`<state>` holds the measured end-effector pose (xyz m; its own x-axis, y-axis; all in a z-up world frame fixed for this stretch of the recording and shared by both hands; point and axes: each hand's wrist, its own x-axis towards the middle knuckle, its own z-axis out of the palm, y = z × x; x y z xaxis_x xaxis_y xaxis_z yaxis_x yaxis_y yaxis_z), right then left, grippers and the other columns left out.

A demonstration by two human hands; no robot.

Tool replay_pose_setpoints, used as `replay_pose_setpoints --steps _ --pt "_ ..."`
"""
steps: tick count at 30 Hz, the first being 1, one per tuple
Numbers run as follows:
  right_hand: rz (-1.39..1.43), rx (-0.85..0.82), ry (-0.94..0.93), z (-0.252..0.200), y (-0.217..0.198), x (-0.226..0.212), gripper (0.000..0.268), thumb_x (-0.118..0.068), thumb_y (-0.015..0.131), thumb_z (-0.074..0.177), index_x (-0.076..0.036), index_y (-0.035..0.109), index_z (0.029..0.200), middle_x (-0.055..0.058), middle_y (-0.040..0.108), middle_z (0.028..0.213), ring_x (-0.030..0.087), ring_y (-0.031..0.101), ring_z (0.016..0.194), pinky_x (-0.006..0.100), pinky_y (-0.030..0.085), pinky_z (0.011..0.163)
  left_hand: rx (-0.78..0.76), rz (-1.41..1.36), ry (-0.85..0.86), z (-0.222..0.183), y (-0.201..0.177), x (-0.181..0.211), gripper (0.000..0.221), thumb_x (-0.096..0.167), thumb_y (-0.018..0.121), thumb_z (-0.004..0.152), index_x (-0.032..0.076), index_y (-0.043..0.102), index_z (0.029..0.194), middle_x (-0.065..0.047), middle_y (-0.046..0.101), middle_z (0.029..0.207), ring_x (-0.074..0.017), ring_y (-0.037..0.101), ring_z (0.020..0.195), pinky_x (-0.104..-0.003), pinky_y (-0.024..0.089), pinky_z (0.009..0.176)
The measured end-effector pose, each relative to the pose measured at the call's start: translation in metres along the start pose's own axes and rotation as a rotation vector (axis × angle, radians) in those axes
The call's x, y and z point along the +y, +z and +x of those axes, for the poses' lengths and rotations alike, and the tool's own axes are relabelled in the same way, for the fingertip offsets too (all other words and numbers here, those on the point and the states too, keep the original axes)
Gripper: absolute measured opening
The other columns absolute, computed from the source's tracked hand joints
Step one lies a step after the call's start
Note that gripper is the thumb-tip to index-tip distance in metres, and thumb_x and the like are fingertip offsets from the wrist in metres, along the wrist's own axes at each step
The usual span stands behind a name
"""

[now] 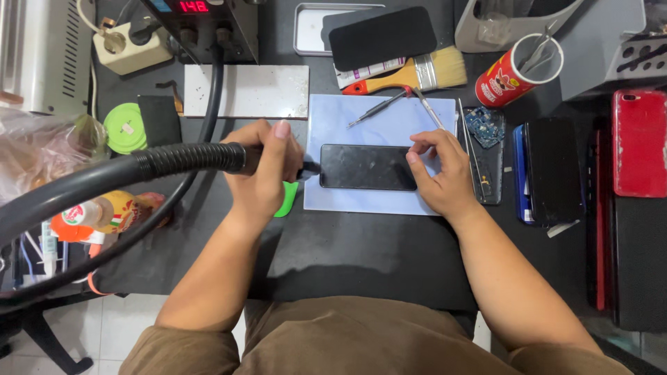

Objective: The person disassembles a smartphone by removing the back cover, disconnecting internal components, and detaching the motherboard. They then use a heat gun to warm the device and a green plastic tool to pry open the screen assembly.

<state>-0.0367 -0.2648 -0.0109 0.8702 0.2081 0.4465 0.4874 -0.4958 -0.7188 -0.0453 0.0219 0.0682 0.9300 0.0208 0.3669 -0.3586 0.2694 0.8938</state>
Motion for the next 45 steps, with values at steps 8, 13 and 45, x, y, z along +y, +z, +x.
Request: replay_pose_setpoints --steps 8,13,45 --pt "0.023 0.022 0.013 0.0 0.0 -0.001 0.017 -0.007 0.067 0.099 -0.003 0.064 0.115 0.009 0.066 0.098 0.022 0.065 0.093 0.032 0.049 0.079 0.001 -0.013 -0.031 0.003 0.008 -0.007 0.039 0.011 0.056 0.111 0.007 0.045 0.073 -0.001 0.047 0.059 -0.0109 0.043 0.051 -0.029 0.041 0.052" --pt "0.097 0.05 0.033 -0.001 -0.001 0.003 0.016 -0.012 0.058 0.106 0.0 0.063 0.116 0.011 0.065 0.098 0.021 0.066 0.092 0.032 0.051 0.081 0.014 0.073 -0.046 -0.003 0.01 -0.008 0.038 0.014 0.057 0.11 0.006 0.047 0.074 -0.002 0.05 0.06 -0.0106 0.047 0.052 -0.028 0.042 0.052" --pt "0.234 0.218 0.038 -0.013 -0.002 0.018 0.064 -0.053 0.029 0.115 0.003 0.06 0.116 0.011 0.063 0.1 0.018 0.064 0.092 0.03 0.049 0.08 -0.087 0.015 -0.113 -0.003 0.049 -0.022 0.038 0.014 0.057 0.11 0.007 0.047 0.075 -0.003 0.053 0.063 -0.0108 0.049 0.056 -0.028 0.046 0.058"
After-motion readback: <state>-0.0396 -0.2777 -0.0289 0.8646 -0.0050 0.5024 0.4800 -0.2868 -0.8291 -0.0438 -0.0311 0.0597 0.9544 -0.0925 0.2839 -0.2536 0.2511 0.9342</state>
